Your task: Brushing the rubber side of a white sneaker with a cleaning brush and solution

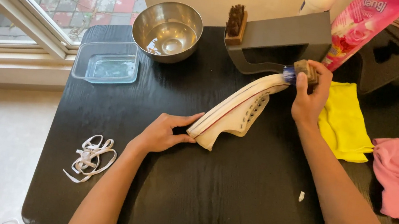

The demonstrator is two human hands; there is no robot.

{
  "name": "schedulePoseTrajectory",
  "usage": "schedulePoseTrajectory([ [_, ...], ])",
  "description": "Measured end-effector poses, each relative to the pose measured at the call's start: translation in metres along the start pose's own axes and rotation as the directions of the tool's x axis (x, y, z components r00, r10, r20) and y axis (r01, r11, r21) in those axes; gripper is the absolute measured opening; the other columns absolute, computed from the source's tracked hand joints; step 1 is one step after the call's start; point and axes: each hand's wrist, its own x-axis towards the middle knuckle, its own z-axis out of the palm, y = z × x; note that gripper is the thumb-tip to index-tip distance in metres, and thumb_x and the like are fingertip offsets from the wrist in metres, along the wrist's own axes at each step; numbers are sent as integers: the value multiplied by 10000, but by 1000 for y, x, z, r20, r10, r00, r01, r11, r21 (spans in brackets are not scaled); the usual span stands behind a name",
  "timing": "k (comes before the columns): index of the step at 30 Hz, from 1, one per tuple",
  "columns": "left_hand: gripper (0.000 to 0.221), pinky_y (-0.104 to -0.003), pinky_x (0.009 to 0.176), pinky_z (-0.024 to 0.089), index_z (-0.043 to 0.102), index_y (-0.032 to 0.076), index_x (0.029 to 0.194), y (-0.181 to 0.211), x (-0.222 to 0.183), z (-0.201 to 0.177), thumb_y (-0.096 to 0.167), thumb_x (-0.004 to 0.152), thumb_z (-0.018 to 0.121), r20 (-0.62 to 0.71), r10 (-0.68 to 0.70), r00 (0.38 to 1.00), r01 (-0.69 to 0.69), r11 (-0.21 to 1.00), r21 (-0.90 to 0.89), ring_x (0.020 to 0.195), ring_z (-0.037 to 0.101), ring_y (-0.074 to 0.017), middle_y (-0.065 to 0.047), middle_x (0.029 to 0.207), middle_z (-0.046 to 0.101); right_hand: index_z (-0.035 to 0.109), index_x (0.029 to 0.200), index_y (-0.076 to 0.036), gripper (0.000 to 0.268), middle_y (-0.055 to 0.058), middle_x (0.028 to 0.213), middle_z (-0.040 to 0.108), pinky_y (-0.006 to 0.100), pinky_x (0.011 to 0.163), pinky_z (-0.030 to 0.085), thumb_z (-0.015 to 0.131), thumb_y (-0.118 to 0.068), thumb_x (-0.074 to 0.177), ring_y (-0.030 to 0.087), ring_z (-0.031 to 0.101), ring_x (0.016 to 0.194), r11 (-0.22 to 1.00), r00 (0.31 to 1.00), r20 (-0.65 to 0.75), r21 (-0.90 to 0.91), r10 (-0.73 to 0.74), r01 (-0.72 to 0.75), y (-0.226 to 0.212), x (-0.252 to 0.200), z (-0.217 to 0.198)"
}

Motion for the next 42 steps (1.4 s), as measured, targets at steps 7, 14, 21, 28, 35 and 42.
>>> schedulePoseTrajectory([
  [7, 666, -417, 1043, 515, 593, 108, 1405, 0, -1, 0, 127, 792, 854, -10, 0, 1000, 0, 1000, 18, 1246, 607, -276, -124, 1317, 683, 553, 1330, -55, 253, 107, 1207, 548, 374, 975, 438, 553, -195, 1118, 209, 532, 1022, 995, 995, -31, 25, 97, -97, 14, -6, -1],
  [14, 739, -457, 1053, 504, 538, 46, 1447, 13, 2, -1, 129, 788, 863, -6, 5, 1000, -5, 999, 33, 1248, 621, -312, -168, 1324, 676, 553, 1333, -55, 334, 117, 1296, 494, 436, 1089, 368, 660, -235, 1073, 292, 511, 1193, 995, 997, -10, -75, -73, 72, -6, -4, 2],
  [21, 766, -430, 1075, 485, 559, 96, 1440, 7, 5, 3, 152, 752, 891, -2, 10, 1000, -10, 999, 34, 1282, 586, -278, -123, 1362, 661, 514, 1360, -89, 279, 74, 1238, 515, 360, 978, 449, 523, -272, 1149, 172, 524, 1024, 993, 994, -48, 62, 101, -98, 15, -7, 6],
  [28, 723, -442, 1043, 510, 599, 121, 1403, -13, 2, 5, 159, 744, 893, -11, 3, 1000, -2, 1000, 11, 1237, 632, -299, -114, 1318, 697, 537, 1338, -97, 266, 113, 1219, 561, 390, 937, 472, 532, -280, 1146, 228, 571, 997, 974, 972, -58, 6, 228, -228, 11, -2, -1],
  [35, 714, -456, 1044, 508, 602, 100, 1395, -12, 2, 6, 180, 748, 892, -1, 42, 999, -42, 999, 26, 1233, 639, -325, -140, 1304, 702, 643, 1300, -123, 349, 60, 1288, 571, 380, 1060, 342, 723, -339, 1038, 282, 556, 1215, 948, 986, 131, -285, -105, 139, -20, 11, -4],
  [42, 708, -470, 1013, 530, 603, 105, 1396, -26, 0, 8, 228, 761, 889, -34, 92, 995, -90, 995, 48, 1206, 649, -350, -168, 1272, 706, 716, 1281, -204, 531, 72, 1345, 607, 441, 1060, 395, 884, -374, 807, 344, 520, 1197, 807, 787, 491, -245, -374, 537, -115, -1, 38],
])
